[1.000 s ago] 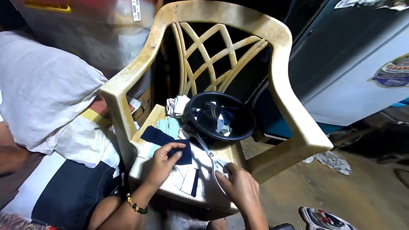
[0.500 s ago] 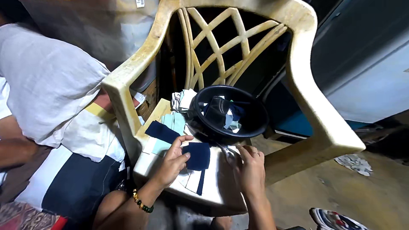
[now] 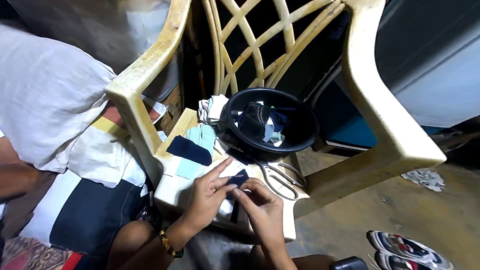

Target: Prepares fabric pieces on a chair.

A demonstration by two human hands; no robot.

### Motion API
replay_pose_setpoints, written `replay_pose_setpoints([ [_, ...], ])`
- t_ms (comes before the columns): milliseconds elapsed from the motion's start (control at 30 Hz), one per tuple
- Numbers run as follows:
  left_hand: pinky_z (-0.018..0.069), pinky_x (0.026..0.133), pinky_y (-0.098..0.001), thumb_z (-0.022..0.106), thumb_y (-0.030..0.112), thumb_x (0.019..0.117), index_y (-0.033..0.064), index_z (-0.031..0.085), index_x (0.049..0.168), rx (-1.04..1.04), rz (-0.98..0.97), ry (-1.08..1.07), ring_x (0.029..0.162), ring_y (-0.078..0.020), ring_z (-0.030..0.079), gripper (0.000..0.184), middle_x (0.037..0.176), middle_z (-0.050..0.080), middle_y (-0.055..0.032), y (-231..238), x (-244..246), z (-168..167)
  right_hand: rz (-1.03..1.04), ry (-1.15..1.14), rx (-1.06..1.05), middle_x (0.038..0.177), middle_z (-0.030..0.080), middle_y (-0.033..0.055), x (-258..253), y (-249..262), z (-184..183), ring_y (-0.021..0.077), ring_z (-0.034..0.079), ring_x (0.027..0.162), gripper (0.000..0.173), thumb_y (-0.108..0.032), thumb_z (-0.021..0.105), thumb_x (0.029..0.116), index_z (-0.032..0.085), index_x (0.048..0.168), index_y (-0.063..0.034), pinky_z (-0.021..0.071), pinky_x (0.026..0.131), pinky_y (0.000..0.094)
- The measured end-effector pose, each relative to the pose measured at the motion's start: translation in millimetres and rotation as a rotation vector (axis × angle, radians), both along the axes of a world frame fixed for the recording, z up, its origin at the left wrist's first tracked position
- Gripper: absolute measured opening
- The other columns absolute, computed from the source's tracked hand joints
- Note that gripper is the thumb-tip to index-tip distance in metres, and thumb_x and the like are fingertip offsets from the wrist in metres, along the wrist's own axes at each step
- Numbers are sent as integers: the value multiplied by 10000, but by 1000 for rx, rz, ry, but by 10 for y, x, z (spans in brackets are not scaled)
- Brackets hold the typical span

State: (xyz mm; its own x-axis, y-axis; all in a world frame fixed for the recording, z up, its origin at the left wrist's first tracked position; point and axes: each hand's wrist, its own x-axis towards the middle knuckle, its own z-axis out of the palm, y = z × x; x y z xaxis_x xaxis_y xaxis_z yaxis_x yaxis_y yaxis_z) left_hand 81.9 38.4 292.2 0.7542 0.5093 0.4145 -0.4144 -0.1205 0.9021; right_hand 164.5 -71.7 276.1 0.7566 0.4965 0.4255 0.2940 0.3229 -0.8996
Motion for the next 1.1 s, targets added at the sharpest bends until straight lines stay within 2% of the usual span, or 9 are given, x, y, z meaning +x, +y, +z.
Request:
replay_pose_setpoints([
  [233,569,966,-254,565,-103,946,-202,413,1421,87,-25,23,1111,-125,710,508,1292,680,-187,7,-13,1,-40,25,-55,885,711,-26,39,-24,33,-35,659,775,180,-33,609,883,707,732,-46,564,704,134],
  [300,584,936,-262,561,-113,938,-182,440,1409,-22,0,35,1061,-119,726,492,1211,725,-141,4,-4,6,-19,27,-58,893,715,-24,55,-29,18,-22,666,807,221,-33,567,884,694,705,-56,567,727,151],
  [400,599,756,-259,549,-97,953,-78,524,1370,-390,31,128,856,-101,726,417,994,755,-59,30,25,64,42,119,-47,895,729,-44,80,-50,10,-4,674,828,282,-25,504,898,682,691,-95,571,760,191],
  [467,596,740,-266,508,-99,975,-44,554,1309,-572,64,153,817,-108,711,342,950,726,-53,93,33,127,44,214,-38,786,699,-94,88,-58,30,-21,643,718,317,-19,483,906,664,681,-150,556,694,181],
  [567,596,743,-272,460,-103,994,3,518,1180,-636,142,81,806,-112,708,222,930,712,-51,228,17,184,11,276,-30,618,583,-136,120,-74,65,-44,519,551,300,-15,505,899,633,688,-186,446,548,138],
  [700,605,715,-274,435,-112,1003,82,442,1027,-562,242,-31,757,-101,704,196,834,677,-13,441,-61,261,39,256,-98,741,710,-71,155,-34,88,0,664,658,169,30,614,810,702,839,-112,557,601,174],
  [800,586,728,-244,399,-97,987,96,606,825,-433,361,-97,737,-60,664,326,782,669,33,656,-190,279,154,182,-235,738,690,-82,86,132,151,-23,644,662,153,47,627,824,672,836,-99,541,612,159],
  [967,587,785,-264,317,-17,1000,45,701,999,-382,383,-195,847,-67,694,389,969,730,-1,953,-386,256,462,45,-426,924,700,40,-87,658,242,0,652,812,156,59,615,908,695,1041,63,557,774,183],
  [1100,597,780,-280,543,-110,895,19,683,1087,-308,359,-152,848,-92,689,270,1016,711,-34,950,-378,239,519,-126,-624,1002,702,122,-195,1072,268,90,657,885,215,58,631,913,684,1121,69,538,837,244],
])
